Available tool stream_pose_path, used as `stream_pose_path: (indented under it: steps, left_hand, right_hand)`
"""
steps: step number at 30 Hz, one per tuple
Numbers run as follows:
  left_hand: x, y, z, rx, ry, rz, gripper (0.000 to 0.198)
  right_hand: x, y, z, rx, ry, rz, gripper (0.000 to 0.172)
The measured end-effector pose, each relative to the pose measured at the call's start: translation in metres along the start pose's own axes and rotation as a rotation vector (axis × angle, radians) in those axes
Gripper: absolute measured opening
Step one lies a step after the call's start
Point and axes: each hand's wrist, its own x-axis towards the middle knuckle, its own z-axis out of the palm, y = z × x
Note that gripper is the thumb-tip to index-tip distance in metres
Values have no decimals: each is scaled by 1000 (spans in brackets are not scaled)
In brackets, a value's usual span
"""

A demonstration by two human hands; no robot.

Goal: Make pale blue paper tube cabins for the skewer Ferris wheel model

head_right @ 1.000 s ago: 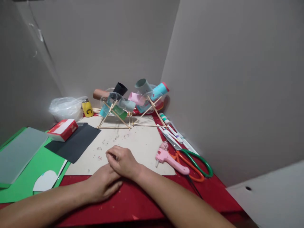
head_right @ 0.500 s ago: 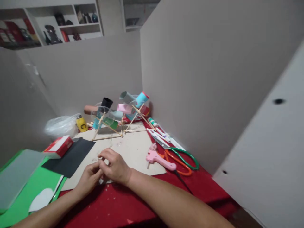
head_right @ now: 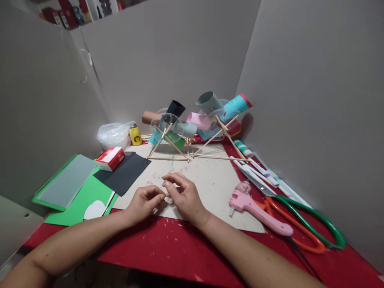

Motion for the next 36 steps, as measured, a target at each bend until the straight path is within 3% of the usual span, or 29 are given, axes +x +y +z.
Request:
stream_pose_path:
  steps: [3, 6, 16, 21, 22, 24, 28, 30, 33, 35, 36]
  left_hand:
    - [0, -2, -3, 210, 55, 154, 14]
    - [-1, -2, -6, 313, 20, 257, 14]
    - [1, -9, -10, 409, -94, 361, 31]
    - [2, -8, -8, 451, -46, 402, 19]
    - [2, -8, -8, 420, -20, 409, 12]
    - [2, -7, -9, 329, 42, 417, 23]
    - [3, -5, -8, 167, 153, 355, 38]
    - [6, -6, -8, 96, 179, 294, 37]
    - [12, -9, -9, 1, 181, 216, 36]
    - [16, -13, -9, -36, 178, 176, 36]
    - [17, -14, -10, -50, 176, 156, 37]
  right_hand:
    - [1, 0, 1, 87, -14, 45, 22]
    - [2, 1, 2, 81, -11, 49, 21]
    - [8, 5, 0, -316, -47, -140, 14]
    - [13, 6, -7, -445, -69, -190, 16]
    - [14, 7, -11, -486, -58, -193, 18]
    - [11, 9, -20, -600, -75, -190, 25]
    - [-28, 7, -35, -842, -336, -150, 57]
    - [-60, -1, -28, -879, -493, -90, 62]
    - [-102, -17, 13, -816, -663, -103, 79]
    - [-118, -26, 47, -669, -779, -241, 85]
    - [-122, -30, 61, -588, -830, -361, 69]
